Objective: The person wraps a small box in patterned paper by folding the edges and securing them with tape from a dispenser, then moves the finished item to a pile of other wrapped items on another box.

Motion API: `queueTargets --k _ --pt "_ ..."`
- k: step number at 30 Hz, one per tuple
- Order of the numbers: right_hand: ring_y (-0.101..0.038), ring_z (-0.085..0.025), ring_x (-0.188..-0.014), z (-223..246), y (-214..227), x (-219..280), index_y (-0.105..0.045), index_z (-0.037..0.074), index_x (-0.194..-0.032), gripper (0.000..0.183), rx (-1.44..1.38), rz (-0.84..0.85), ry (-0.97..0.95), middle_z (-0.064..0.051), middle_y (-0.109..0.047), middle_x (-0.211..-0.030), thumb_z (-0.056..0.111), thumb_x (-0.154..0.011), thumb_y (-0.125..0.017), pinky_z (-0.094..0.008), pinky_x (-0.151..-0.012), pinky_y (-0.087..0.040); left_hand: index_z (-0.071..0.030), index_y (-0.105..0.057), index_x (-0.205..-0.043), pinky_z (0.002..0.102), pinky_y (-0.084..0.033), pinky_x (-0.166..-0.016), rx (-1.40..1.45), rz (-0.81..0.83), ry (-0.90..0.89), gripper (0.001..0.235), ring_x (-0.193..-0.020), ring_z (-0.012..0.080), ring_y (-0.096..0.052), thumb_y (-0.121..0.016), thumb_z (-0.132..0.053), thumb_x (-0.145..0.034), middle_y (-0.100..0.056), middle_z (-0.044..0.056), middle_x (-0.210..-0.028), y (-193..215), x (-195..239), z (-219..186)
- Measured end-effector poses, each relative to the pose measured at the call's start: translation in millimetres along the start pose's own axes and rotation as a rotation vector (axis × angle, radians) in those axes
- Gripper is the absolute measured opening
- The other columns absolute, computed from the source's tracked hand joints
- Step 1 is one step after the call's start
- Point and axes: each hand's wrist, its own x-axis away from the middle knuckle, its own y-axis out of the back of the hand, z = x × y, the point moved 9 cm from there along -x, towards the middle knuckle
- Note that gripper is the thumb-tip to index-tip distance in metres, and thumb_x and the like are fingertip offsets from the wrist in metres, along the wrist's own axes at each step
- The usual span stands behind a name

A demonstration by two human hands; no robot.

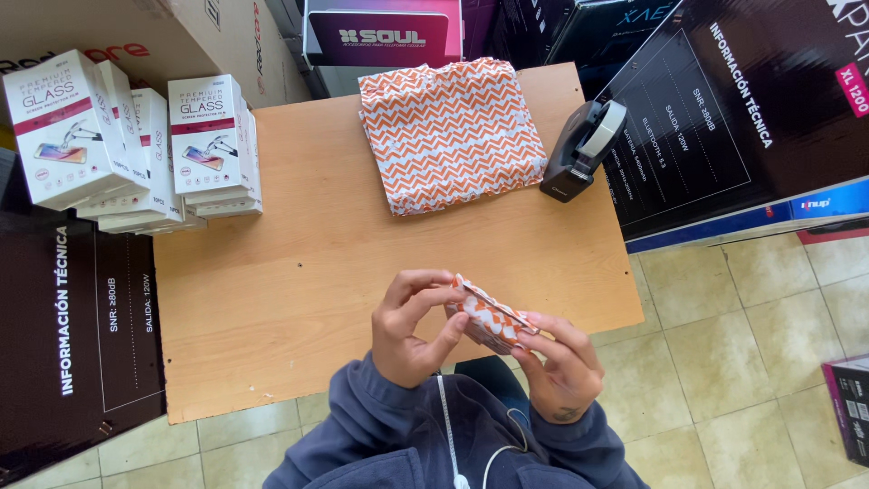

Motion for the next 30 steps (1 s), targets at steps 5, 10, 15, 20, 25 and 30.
queueTargets --k 5,10,15,20,25,30 --pt "-0.089 -0.033 -0.110 -16.1 13.8 -6.9 -0.085 0.005 -0.111 0.017 -0.065 0.049 -0.038 -0.019 -0.083 -0.126 0.014 -0.098 -0.091 -0.040 -0.102 -0.075 -0.010 -0.085 -0.126 0.058 -0.061 -0.137 0.318 0.316 -0.068 0.016 -0.143 0.0406 -0.079 -0.079 -0.018 -0.114 -0.076 0.021 -0.150 -9.6 -7.7 23.8" --pt "-0.091 -0.045 -0.118 -18.3 20.9 -13.4 -0.083 0.002 -0.113 0.017 -0.155 0.118 -0.054 -0.018 -0.081 -0.131 0.005 -0.098 -0.089 -0.047 -0.106 -0.080 -0.010 -0.083 -0.122 0.043 -0.075 -0.110 0.335 0.352 -0.173 0.016 -0.119 0.0324 -0.089 -0.088 -0.011 -0.107 -0.083 0.016 -0.134 -20.9 -13.3 18.3" --pt "-0.091 -0.042 -0.113 -26.1 40.2 -12.1 -0.081 0.005 -0.114 0.017 -0.148 0.073 -0.036 -0.019 -0.081 -0.126 0.006 -0.099 -0.088 -0.046 -0.099 -0.080 -0.007 -0.076 -0.130 0.043 -0.074 -0.106 0.328 0.433 -0.195 0.022 -0.114 0.0319 -0.087 -0.083 -0.015 -0.111 -0.084 0.018 -0.129 -41.7 -26.1 10.0" --pt "-0.091 -0.050 -0.112 -37.0 59.9 -16.2 -0.077 0.005 -0.125 0.029 -0.129 0.016 -0.038 -0.019 -0.081 -0.124 0.009 -0.099 -0.089 -0.055 -0.099 -0.082 -0.008 -0.085 -0.129 0.044 -0.074 -0.111 0.317 0.514 -0.215 0.019 -0.120 0.0317 -0.086 -0.082 -0.015 -0.112 -0.080 0.018 -0.136 -70.5 -41.3 4.2" --pt "-0.091 -0.049 -0.113 -56.5 75.4 -18.6 -0.082 0.002 -0.115 0.020 -0.114 -0.035 -0.068 -0.017 -0.081 -0.124 0.008 -0.098 -0.089 -0.052 -0.104 -0.081 -0.011 -0.089 -0.116 0.040 -0.070 -0.107 0.365 0.546 0.041 0.013 -0.113 0.0260 -0.087 -0.079 -0.020 -0.112 -0.084 0.014 -0.122 -106.4 -61.0 10.9" --pt "-0.092 -0.047 -0.113 -78.3 92.2 -28.7 -0.086 0.006 -0.114 0.017 -0.042 -0.053 -0.079 -0.013 -0.080 -0.127 0.008 -0.098 -0.090 -0.042 -0.096 -0.078 -0.011 -0.081 -0.129 0.039 -0.064 -0.111 0.665 0.544 0.594 0.023 -0.127 0.0210 -0.078 -0.082 -0.016 -0.107 -0.084 0.010 -0.134 -164.5 -32.0 81.9"
